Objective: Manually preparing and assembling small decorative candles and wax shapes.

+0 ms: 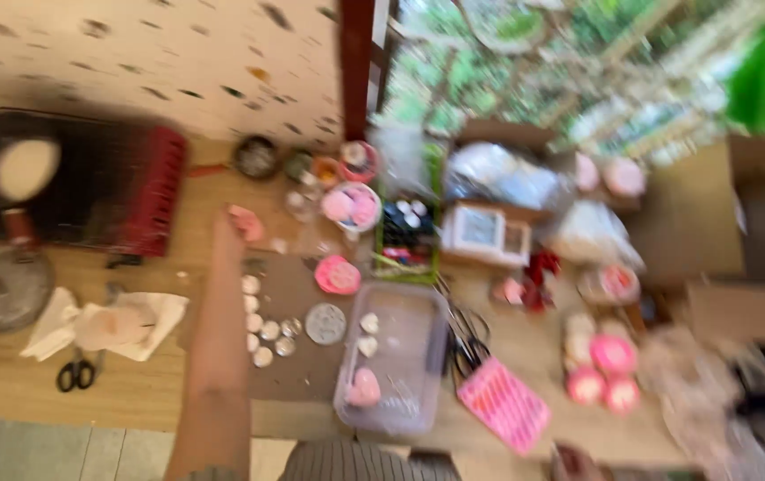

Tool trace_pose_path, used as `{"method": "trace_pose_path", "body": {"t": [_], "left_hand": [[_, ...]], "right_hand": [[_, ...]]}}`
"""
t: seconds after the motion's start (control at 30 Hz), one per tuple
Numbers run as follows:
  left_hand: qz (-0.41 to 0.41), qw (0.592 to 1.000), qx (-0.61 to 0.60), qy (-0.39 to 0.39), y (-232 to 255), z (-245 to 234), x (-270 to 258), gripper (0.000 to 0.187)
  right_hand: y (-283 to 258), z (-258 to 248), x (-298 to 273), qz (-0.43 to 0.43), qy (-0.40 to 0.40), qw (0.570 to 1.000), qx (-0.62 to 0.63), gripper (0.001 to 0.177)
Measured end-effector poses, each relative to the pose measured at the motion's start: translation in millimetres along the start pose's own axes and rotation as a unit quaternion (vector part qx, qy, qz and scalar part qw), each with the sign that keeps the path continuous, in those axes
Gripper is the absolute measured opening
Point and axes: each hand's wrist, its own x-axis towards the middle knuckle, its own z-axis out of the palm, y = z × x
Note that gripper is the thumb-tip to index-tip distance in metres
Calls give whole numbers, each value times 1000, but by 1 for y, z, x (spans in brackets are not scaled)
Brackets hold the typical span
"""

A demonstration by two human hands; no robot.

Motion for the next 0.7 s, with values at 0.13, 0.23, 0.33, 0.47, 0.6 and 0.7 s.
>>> {"method": "trace_pose_path", "body": {"t": [0.13, 0.23, 0.33, 0.47, 0.6, 0.7], "left_hand": [[85, 925, 182, 321, 16, 5, -25, 30], [189, 893, 245, 326, 35, 97, -124, 33], [148, 894, 248, 343, 13, 170, -204, 14], [8, 896, 324, 302, -72, 201, -283, 23], [-53, 907, 350, 229, -157, 282, -329, 10], [-58, 829, 557, 3, -224, 297, -336, 25]], "right_hand": [[-61, 37, 24, -33, 0, 999, -20, 50], [-117, 47, 38, -123, -38, 987, -91, 85], [-147, 57, 49, -148, -67, 974, -159, 107], [-155, 63, 81, -174, -61, 969, -164, 73], [-135, 64, 122, -203, -128, 969, -62, 34], [-147, 40, 125, -185, -264, 944, 70, 22]]}}
